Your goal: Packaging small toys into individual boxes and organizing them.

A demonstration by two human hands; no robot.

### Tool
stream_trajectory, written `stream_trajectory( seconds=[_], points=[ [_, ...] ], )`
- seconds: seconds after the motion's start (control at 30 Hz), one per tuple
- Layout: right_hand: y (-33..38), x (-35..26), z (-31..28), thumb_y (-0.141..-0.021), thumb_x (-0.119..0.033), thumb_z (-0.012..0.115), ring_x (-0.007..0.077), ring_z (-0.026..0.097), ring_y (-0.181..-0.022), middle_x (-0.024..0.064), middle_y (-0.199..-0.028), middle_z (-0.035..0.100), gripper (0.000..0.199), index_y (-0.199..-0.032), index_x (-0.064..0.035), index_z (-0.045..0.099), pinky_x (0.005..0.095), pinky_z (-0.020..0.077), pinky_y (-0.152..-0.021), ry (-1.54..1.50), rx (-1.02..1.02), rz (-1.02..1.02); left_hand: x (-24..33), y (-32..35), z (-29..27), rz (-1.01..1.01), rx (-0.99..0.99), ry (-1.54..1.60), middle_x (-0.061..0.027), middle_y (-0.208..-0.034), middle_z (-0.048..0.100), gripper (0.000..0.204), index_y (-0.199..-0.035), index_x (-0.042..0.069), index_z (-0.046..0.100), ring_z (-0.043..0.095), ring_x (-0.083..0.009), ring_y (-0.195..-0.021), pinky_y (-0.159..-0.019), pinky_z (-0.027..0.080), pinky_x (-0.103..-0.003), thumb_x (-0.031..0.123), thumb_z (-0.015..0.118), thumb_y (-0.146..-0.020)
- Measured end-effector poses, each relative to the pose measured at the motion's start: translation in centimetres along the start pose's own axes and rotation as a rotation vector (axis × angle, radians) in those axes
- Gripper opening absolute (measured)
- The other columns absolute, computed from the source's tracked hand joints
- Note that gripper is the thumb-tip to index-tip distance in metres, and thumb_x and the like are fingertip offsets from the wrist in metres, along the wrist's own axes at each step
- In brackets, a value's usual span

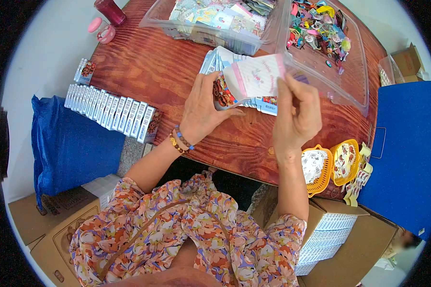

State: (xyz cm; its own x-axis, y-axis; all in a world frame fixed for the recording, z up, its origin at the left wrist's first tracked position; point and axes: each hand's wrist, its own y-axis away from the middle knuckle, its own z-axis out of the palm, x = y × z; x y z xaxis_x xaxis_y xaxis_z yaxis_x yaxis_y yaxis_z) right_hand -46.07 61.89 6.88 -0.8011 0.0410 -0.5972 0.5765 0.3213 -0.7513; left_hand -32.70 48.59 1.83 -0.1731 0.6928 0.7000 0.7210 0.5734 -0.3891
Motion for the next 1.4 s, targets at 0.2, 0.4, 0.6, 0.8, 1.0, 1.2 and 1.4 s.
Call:
stream_trajectory(
  seconds=[0.2, 0.4, 0.6, 0.8, 1.0, 1.2, 1.4],
  points=[
    [0.3, -0.7, -1.0, -0.089, 0.008, 0.069, 0.0088, 0.061, -0.085, 0.0035, -0.091, 0.067, 0.017, -0.105, 0.0026, 0.071, 0.0210, 0.0483, -0.074, -0.065, -0.152, 0.055, -0.5, -0.2, 0.2, 0.093, 0.020, -0.068, -0.0162, -0.109, 0.050, 0.093, -0.134, 0.004, 0.043, 0.054, -0.0363, -0.102, -0.083, 0.049, -0.046, 0.031, 0.093, -0.060],
    [0.6, -0.3, -0.5, -0.087, 0.004, 0.072, 0.0095, 0.063, -0.087, 0.0052, -0.095, 0.071, 0.015, -0.102, 0.0011, 0.072, 0.0319, 0.0479, -0.099, 0.167, -0.267, -0.030, -0.8, 0.3, 0.8, 0.083, -0.031, -0.057, -0.0162, -0.110, 0.050, 0.094, -0.134, 0.003, 0.043, 0.054, -0.0364, -0.102, -0.085, 0.049, -0.045, 0.032, 0.093, -0.060],
    [0.3, 0.0, -0.4, -0.085, -0.002, 0.074, 0.0172, 0.068, -0.098, 0.0012, -0.093, 0.072, 0.014, -0.097, -0.0084, 0.071, 0.0493, 0.0304, -0.116, 0.242, -0.266, -0.077, 0.1, -0.1, 0.8, 0.077, -0.001, -0.066, -0.0164, -0.110, 0.051, 0.093, -0.133, 0.003, 0.044, 0.054, -0.0360, -0.103, -0.085, 0.049, -0.046, 0.032, 0.093, -0.060],
    [0.6, -1.0, -0.1, -0.083, -0.008, 0.075, 0.0304, 0.051, -0.132, 0.0064, -0.129, 0.063, 0.019, -0.102, -0.0109, 0.073, 0.0491, 0.0253, -0.116, 0.379, -0.388, -0.163, 0.2, -0.7, 0.5, 0.060, 0.054, -0.017, -0.0163, -0.111, 0.051, 0.092, -0.135, 0.003, 0.044, 0.054, -0.0357, -0.104, -0.085, 0.049, -0.045, 0.031, 0.093, -0.062],
    [0.4, -0.8, -0.2, -0.085, -0.013, 0.073, 0.0367, 0.042, -0.139, 0.0135, -0.141, 0.055, 0.027, -0.112, -0.0114, 0.075, 0.0498, 0.0258, -0.117, 0.337, -0.511, -0.143, 0.4, -1.2, 0.7, 0.119, 0.024, -0.076, -0.0168, -0.105, 0.054, 0.086, -0.134, 0.001, 0.047, 0.056, -0.0363, -0.100, -0.084, 0.048, -0.046, 0.037, 0.089, -0.067],
    [-3.8, 3.2, -3.3, -0.096, -0.015, 0.065, 0.0231, 0.062, -0.116, 0.0103, -0.124, 0.068, 0.022, -0.113, -0.0047, 0.074, 0.0381, 0.0463, -0.102, -0.333, -0.418, 0.472, 1.6, 0.4, -0.8, 0.069, -0.128, 0.057, -0.0183, -0.110, 0.057, 0.085, -0.131, 0.000, 0.050, 0.057, -0.0376, -0.103, -0.088, 0.048, -0.046, 0.042, 0.088, -0.068],
    [-15.6, 23.3, -8.0, -0.090, -0.023, 0.065, 0.0305, 0.071, -0.090, 0.0181, -0.093, 0.073, 0.026, -0.104, -0.0020, 0.073, 0.0390, 0.0537, -0.083, 0.740, -0.823, 0.330, 2.5, 4.2, 0.1, 0.084, -0.536, 0.279, -0.0173, -0.116, 0.056, 0.079, -0.133, 0.002, 0.050, 0.058, -0.0372, -0.105, -0.089, 0.049, -0.044, 0.031, 0.088, -0.070]
  ],
)
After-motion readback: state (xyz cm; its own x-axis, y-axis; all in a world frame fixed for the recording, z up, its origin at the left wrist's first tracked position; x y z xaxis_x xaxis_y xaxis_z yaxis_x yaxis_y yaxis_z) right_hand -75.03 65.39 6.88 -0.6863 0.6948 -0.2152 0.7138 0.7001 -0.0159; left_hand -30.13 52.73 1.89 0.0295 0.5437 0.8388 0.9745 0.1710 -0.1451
